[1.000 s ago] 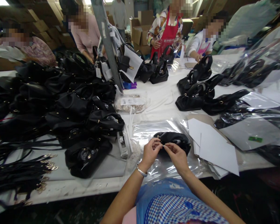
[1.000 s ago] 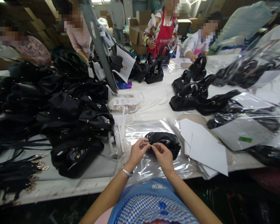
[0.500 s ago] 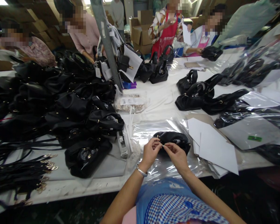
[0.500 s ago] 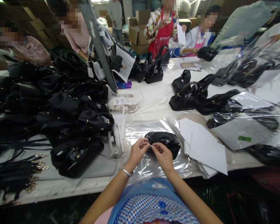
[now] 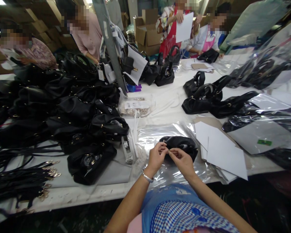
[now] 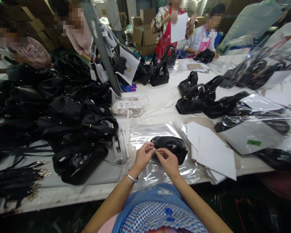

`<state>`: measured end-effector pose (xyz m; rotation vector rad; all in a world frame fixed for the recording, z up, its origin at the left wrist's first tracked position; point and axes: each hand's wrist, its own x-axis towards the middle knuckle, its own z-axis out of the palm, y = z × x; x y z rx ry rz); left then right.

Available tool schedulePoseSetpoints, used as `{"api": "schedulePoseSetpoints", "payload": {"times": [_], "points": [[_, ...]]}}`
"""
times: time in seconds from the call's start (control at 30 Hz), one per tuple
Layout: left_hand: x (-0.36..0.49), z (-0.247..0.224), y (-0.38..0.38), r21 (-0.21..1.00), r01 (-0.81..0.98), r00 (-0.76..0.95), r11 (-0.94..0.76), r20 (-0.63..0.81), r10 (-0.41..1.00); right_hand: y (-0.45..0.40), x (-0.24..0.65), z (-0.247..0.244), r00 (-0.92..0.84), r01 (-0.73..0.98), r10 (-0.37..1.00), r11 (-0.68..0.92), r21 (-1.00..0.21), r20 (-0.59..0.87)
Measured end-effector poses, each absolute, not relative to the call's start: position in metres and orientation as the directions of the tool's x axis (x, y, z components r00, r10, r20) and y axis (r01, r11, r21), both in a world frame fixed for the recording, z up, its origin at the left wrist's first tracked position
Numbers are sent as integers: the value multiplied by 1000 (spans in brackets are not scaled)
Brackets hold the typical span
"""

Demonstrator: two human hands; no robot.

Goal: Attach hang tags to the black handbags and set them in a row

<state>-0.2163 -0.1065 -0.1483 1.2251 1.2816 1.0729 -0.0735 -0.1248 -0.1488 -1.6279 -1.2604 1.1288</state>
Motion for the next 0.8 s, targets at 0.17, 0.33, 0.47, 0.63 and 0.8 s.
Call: {"api": "schedulePoseSetpoints", "payload": {"times": [0.17, 0.33, 0.47, 0.63, 0.8], "points": [[-217, -146, -106, 993, 62, 46, 104, -107, 993, -126, -73, -151, 139, 291, 975, -210, -933, -176], [-217, -149, -106, 993, 18, 42, 112, -113, 993, -126, -73, -152, 166, 275, 972, -208, -939, -167], [-217, -149, -107, 994, 14, 56, 105, -105, 993, -124, -72, -151, 170, 284, 971, -211, -935, -167], [-219, -147, -106, 994, 84, 71, 75, -81, 994, -124, -72, -148, 153, 302, 974, -209, -930, -169], [-220, -146, -105, 991, 130, 82, 35, -46, 996, -125, -72, -144, 145, 305, 976, -200, -931, -162]]}}
